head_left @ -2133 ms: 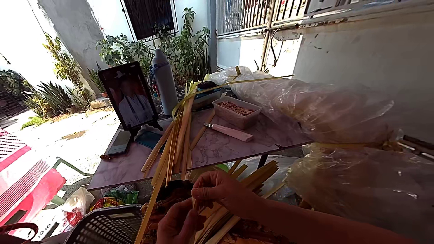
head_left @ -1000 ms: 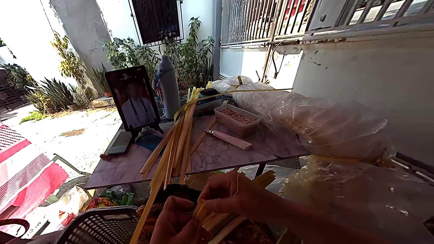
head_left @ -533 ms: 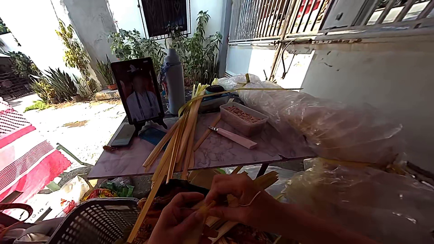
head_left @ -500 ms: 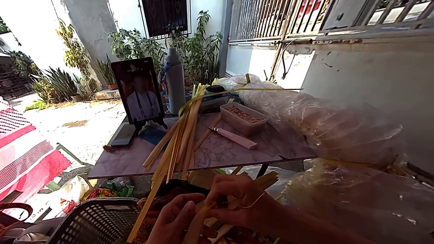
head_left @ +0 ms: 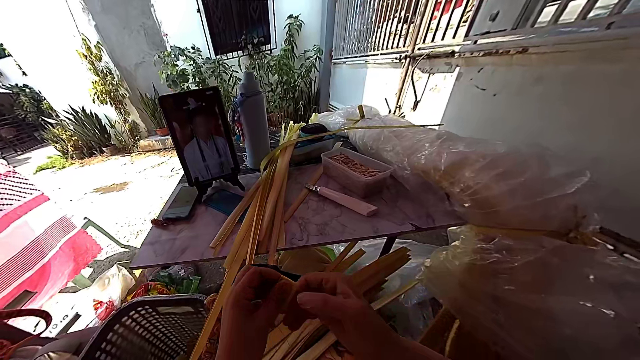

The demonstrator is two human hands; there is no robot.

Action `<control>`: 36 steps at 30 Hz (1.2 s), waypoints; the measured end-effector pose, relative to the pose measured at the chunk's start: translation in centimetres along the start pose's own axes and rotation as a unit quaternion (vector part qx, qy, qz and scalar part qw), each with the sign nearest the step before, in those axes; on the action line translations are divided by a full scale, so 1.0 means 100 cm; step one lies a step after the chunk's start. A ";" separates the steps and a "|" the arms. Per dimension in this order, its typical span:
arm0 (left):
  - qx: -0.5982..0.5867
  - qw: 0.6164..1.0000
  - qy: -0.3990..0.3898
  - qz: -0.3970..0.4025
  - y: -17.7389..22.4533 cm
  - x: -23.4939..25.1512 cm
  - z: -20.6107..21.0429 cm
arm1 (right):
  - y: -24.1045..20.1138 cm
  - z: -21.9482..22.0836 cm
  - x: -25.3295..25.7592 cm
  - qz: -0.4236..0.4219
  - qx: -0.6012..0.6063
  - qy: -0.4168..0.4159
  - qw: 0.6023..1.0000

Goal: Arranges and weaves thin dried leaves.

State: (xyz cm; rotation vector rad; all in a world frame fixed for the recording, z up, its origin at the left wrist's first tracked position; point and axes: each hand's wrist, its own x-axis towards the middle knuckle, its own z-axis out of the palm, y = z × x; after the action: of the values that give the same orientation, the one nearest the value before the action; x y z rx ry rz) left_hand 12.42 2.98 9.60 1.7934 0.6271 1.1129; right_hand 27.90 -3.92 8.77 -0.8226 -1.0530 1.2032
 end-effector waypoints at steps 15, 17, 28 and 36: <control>-0.041 0.997 -0.037 0.050 0.001 -0.012 0.005 | -0.002 -0.005 -0.010 0.296 0.274 -0.110 0.909; 0.045 0.996 -0.011 0.073 0.002 -0.010 0.010 | -0.003 -0.003 -0.010 0.247 0.156 -0.116 0.950; -0.006 0.976 -0.202 -0.080 0.012 -0.007 -0.013 | -0.024 -0.024 -0.004 0.196 0.005 -0.079 0.977; -0.031 0.997 -0.058 0.031 0.001 -0.017 0.011 | 0.003 -0.023 -0.012 0.283 0.218 -0.186 0.915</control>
State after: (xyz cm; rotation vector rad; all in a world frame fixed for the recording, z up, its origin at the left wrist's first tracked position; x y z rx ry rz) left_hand 12.56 1.14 8.71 1.8212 0.4648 1.0494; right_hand 29.89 -4.91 7.50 -0.5636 -0.8034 2.0655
